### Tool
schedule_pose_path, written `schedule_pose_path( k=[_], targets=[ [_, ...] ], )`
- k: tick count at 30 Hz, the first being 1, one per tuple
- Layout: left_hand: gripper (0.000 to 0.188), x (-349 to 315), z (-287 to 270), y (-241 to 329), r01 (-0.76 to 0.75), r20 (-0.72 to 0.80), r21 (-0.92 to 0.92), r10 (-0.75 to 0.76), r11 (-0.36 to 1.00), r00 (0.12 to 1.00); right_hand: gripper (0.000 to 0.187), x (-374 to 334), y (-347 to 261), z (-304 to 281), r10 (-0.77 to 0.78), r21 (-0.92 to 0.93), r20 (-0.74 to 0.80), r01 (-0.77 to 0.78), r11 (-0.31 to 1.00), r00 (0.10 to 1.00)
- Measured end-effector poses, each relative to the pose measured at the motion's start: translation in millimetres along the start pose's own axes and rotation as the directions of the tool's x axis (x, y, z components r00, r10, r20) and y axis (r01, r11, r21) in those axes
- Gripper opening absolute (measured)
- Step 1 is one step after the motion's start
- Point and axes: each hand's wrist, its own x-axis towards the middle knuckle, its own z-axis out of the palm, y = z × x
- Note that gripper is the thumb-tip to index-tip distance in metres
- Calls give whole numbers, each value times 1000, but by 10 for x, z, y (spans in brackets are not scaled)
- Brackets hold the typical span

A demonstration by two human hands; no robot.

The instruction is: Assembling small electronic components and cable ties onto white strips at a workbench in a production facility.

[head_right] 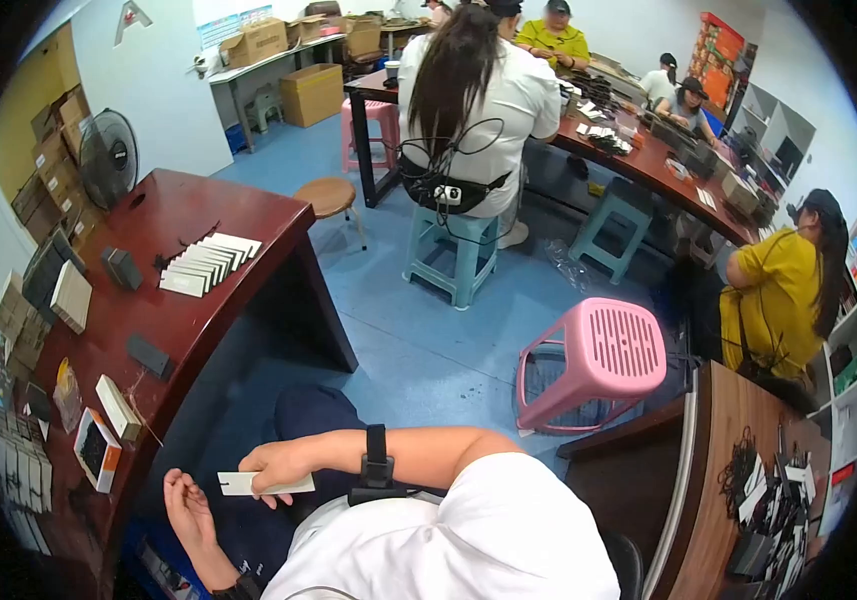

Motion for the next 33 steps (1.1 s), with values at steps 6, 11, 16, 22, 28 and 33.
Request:
schedule_pose_path(
  k=[6, 11, 16, 22, 28, 33],
  targets=[
    [13, -189, 90, -198, 222, -34, 41, -220, 974, 975, 22, -257, -365, -352, -30, -442, -172, -50, 896, 985],
    [17, -196, 22, -289, 260, 2, 13, -260, 966, 966, 25, 29, -1109, -1065, -201, -762, -269, -80, 642, 942],
    [18, -240, 28, -296, 277, -114, 4, -274, 961, 955, 32, 564, -1977, -1719, -583, -822, -552, -269, 502, 596],
    [15, -298, -187, -331, 240, -73, -46, -242, 970, 967, 34, 1181, -1713, -2178, -553, -775, -620, -323, 544, 557],
    [13, -444, -351, -276, 292, -125, -50, -296, 955, 947, 23, 1566, -979, -2082, -626, -808, -582, -453, 375, 520],
    [13, -408, -359, -341, 289, -111, -73, -296, 955, 949, 22, 1523, -899, -2082, -773, -861, -416, -481, 165, 479]
  ],
)
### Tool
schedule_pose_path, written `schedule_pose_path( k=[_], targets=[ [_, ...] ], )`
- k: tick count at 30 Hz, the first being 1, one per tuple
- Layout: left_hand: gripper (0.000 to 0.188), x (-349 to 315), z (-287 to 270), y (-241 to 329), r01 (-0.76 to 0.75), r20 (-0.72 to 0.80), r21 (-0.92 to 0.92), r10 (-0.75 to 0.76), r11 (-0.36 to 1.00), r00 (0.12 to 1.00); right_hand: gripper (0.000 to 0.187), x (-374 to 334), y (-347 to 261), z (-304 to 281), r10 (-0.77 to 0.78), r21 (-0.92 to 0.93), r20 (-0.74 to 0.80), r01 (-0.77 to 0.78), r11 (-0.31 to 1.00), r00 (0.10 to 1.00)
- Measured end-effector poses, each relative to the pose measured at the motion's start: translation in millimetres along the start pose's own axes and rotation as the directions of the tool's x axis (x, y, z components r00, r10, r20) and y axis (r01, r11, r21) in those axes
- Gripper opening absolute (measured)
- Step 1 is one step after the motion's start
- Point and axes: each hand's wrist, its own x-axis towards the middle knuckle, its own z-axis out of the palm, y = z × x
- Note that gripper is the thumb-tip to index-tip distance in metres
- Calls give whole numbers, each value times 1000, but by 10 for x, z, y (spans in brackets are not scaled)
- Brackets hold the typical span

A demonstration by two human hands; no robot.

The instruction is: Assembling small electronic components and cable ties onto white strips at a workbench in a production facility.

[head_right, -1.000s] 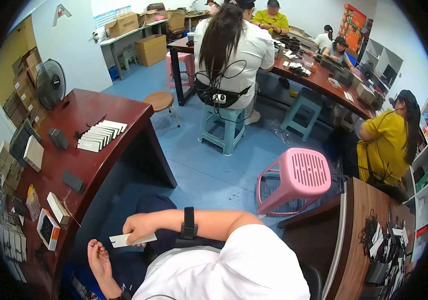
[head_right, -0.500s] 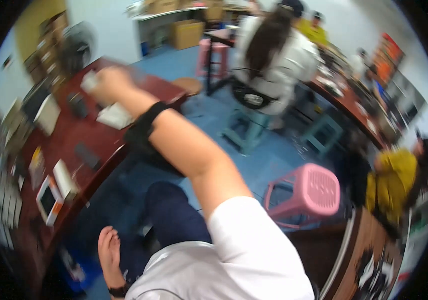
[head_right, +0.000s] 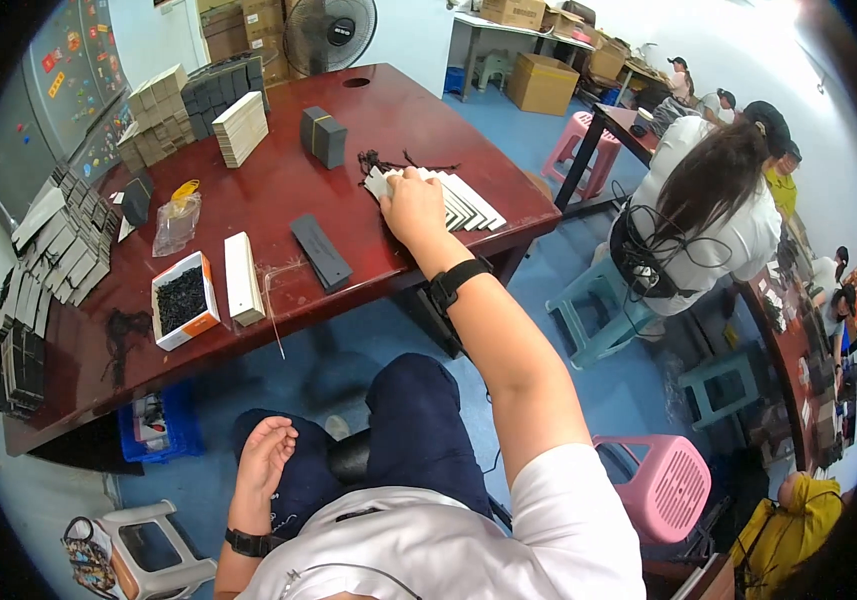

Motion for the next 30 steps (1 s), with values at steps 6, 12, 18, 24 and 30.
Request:
schedule_pose_path(
  k=[6, 12, 18, 24, 30],
  targets=[
    [12, 30, 87, -45, -3, 14, -3, 3, 1000, 1000, 28, -68, -29, -106, -11, -7, 48, 11, 1000, 999],
    [12, -18, 59, -6, -12, 2, 2, 12, 1000, 1000, 54, -72, -38, -111, 39, -63, -78, -44, 997, 996],
    [12, -26, 57, -9, -5, 8, 4, 5, 1000, 1000, 61, -48, 31, -3, 244, -116, 147, -228, 967, 959],
    [13, -29, 65, -2, -2, 5, 8, 2, 1000, 1000, 58, -152, 155, 13, 120, -117, 62, -112, 987, 991],
    [15, -73, 19, 5, -38, 7, 42, 38, 998, 999, 52, -212, 168, -21, 93, -142, 41, -86, 986, 995]
  ],
)
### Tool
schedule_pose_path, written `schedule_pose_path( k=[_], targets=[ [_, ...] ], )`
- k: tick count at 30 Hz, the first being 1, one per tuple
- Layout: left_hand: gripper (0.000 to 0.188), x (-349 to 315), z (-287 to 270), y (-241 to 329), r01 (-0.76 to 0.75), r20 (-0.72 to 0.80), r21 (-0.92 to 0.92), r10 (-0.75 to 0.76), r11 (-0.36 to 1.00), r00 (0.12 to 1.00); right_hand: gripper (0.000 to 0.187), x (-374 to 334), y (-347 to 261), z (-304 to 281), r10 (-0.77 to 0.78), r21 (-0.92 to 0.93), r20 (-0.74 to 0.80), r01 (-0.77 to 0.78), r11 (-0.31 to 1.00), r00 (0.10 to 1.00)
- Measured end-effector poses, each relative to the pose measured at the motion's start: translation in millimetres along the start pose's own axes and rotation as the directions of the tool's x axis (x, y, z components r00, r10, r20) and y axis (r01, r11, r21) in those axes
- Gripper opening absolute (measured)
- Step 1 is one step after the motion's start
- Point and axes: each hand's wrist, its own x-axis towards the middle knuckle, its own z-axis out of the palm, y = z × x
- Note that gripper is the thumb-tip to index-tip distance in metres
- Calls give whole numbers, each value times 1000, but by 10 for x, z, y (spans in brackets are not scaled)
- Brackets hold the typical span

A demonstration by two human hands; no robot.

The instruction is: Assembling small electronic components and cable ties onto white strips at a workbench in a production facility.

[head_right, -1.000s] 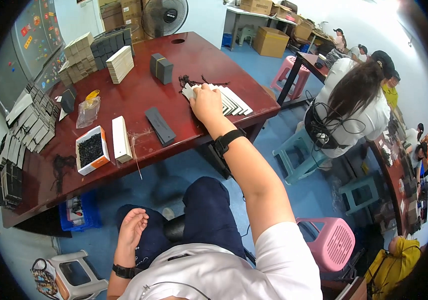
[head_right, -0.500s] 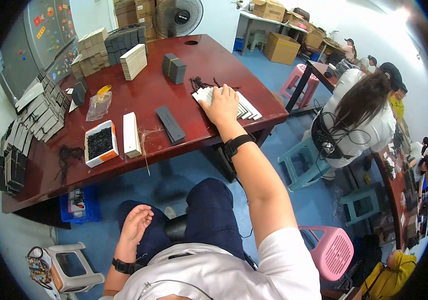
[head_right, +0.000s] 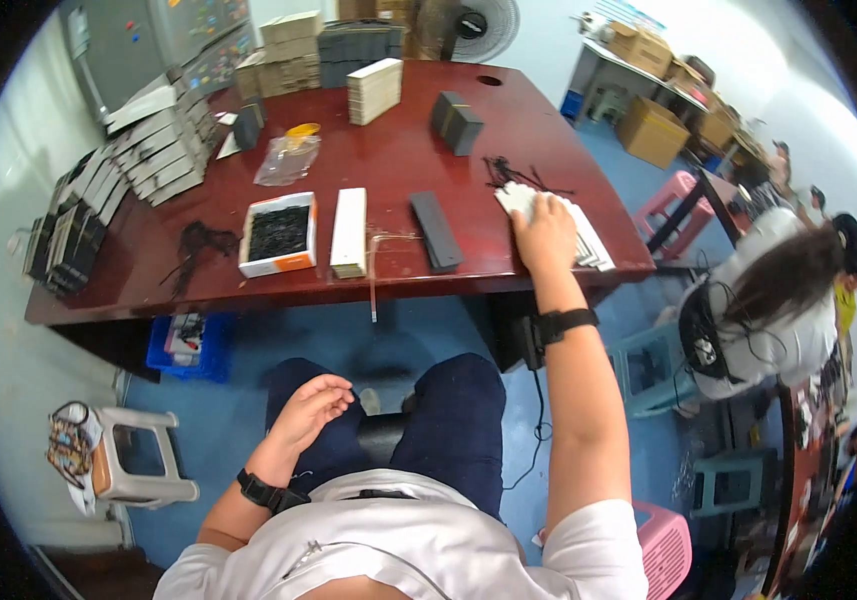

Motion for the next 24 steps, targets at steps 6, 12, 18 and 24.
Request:
schedule_pose_path(
  k=[6, 12, 18, 24],
  targets=[
    [13, -71, -17, 156, -77, -14, 66, 78, 995, 997, 51, -2, -11, 18, -25, -22, -16, 24, 999, 1000],
    [13, -203, -53, 426, -203, -68, 119, 212, 972, 975, 50, -7, -41, -26, 0, -77, -34, -2, 997, 999],
    [14, -180, 246, 993, -394, 3, 615, 498, 683, 867, 39, -268, -517, -496, -170, 206, -272, 230, 951, 947],
    [19, 230, 773, 1535, -492, 431, 860, 710, -136, 557, 38, -507, -1022, -834, -242, 95, 37, 238, 967, 970]
  ],
)
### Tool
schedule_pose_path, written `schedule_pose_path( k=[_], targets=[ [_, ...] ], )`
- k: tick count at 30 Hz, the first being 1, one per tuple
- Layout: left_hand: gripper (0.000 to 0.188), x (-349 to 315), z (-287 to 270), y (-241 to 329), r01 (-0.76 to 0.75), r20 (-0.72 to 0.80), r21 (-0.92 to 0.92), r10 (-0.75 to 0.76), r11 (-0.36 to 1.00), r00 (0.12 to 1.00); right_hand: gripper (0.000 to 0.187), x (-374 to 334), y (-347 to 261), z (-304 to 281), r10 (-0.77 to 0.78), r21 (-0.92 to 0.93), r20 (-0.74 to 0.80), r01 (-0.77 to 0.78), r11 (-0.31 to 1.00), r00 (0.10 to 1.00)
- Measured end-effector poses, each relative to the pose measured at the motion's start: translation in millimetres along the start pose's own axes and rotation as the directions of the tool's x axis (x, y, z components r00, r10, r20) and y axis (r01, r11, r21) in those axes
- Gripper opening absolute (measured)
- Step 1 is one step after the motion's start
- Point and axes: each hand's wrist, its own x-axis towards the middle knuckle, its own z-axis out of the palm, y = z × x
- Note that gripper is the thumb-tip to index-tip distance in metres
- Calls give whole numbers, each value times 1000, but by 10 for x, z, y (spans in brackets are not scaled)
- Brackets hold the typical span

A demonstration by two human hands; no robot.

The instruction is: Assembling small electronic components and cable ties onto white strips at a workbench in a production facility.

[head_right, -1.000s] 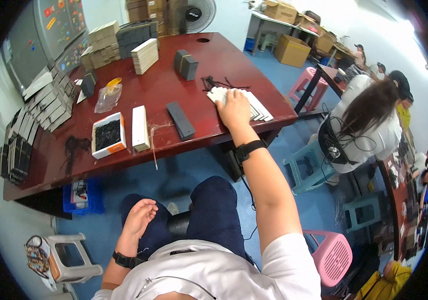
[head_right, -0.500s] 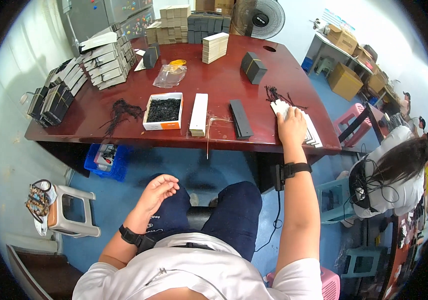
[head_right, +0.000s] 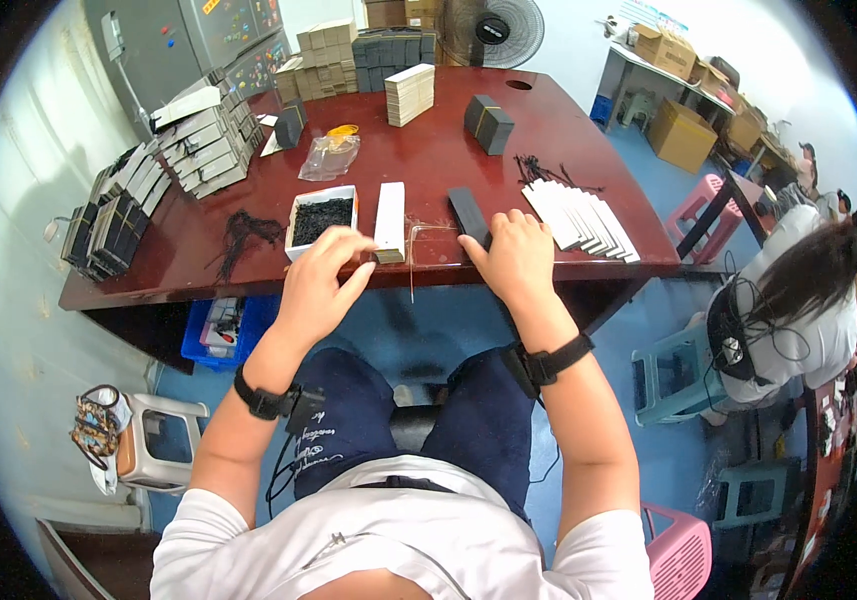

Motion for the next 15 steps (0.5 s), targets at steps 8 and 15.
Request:
schedule_pose_path(
  k=[8, 15],
  targets=[
    [32, 278, 240, -153, -174, 109, 324, 146, 930, 983, 34, 21, -82, -27, 55, -11, 36, -55, 998, 998],
    [27, 240, 303, -233, -147, 75, 208, 135, 967, 988, 28, 48, -61, -224, 101, 136, -105, -86, 987, 989]
  ],
)
